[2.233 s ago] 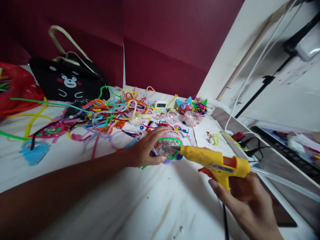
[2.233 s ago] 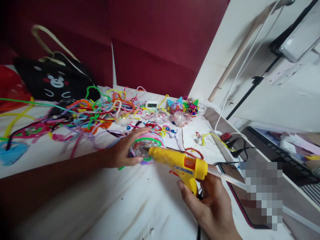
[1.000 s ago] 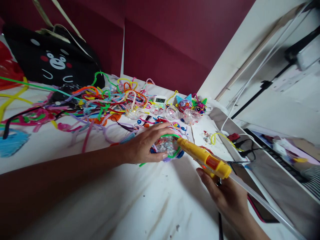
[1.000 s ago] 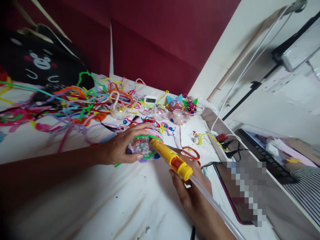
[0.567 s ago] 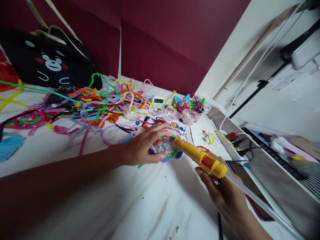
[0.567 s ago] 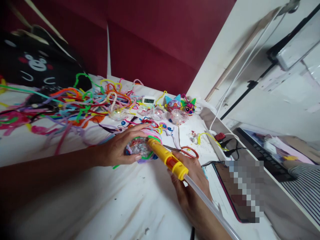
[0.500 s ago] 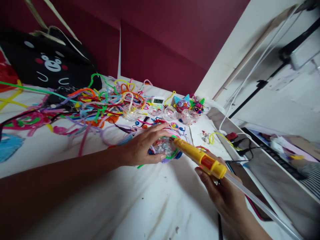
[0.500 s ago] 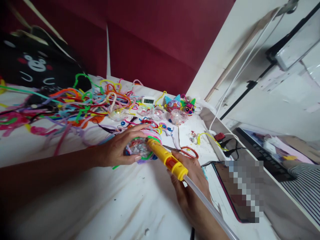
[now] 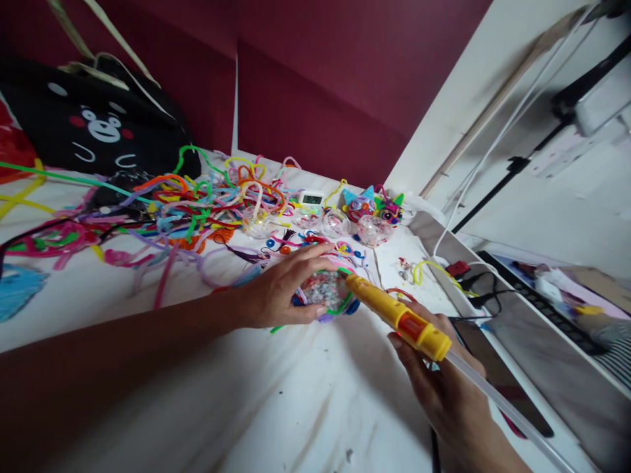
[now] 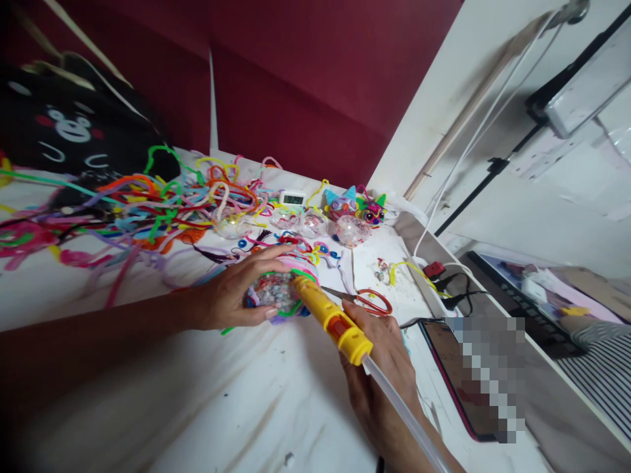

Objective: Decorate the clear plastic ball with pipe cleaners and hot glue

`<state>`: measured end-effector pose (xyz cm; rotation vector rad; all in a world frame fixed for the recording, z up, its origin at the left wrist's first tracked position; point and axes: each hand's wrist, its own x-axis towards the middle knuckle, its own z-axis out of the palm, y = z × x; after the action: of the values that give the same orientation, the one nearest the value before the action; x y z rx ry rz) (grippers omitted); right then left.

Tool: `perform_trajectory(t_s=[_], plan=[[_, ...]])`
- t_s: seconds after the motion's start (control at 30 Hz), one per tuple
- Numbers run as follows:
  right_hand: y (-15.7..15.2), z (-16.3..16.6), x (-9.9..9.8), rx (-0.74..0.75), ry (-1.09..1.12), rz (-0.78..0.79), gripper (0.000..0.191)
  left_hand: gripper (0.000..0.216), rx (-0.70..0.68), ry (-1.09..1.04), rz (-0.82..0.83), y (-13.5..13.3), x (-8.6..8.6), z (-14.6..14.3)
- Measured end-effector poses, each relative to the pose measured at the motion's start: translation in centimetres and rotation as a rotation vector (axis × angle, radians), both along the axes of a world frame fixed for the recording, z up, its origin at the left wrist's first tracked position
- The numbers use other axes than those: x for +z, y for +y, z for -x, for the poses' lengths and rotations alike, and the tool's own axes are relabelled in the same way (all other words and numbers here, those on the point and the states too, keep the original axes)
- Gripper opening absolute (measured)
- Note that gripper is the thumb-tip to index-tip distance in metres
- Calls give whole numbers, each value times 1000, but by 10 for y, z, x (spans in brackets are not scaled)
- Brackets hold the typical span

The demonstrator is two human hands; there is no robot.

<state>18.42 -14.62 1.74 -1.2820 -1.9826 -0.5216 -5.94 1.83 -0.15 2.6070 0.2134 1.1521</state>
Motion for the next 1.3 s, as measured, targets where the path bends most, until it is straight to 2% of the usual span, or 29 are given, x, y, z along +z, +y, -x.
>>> perform_trajectory(t_s=[0.37, 0.53, 0.7, 1.03, 1.3], plan=[[-9, 1, -3, -89, 42, 59, 37, 62, -11, -7, 4, -1, 2, -1], [-9, 3, -4, -100, 41, 1, 32, 61, -14, 3, 31, -1, 2, -1], [-11, 2, -7, -114, 84, 18, 28, 62, -8, -1, 32, -1, 1, -1], [-10, -4, -10, -95, 97, 0, 36, 60, -6, 8, 47, 1, 2, -1], [-10, 1, -6, -62, 139, 38, 34, 62, -10, -8, 56, 1, 0, -2]])
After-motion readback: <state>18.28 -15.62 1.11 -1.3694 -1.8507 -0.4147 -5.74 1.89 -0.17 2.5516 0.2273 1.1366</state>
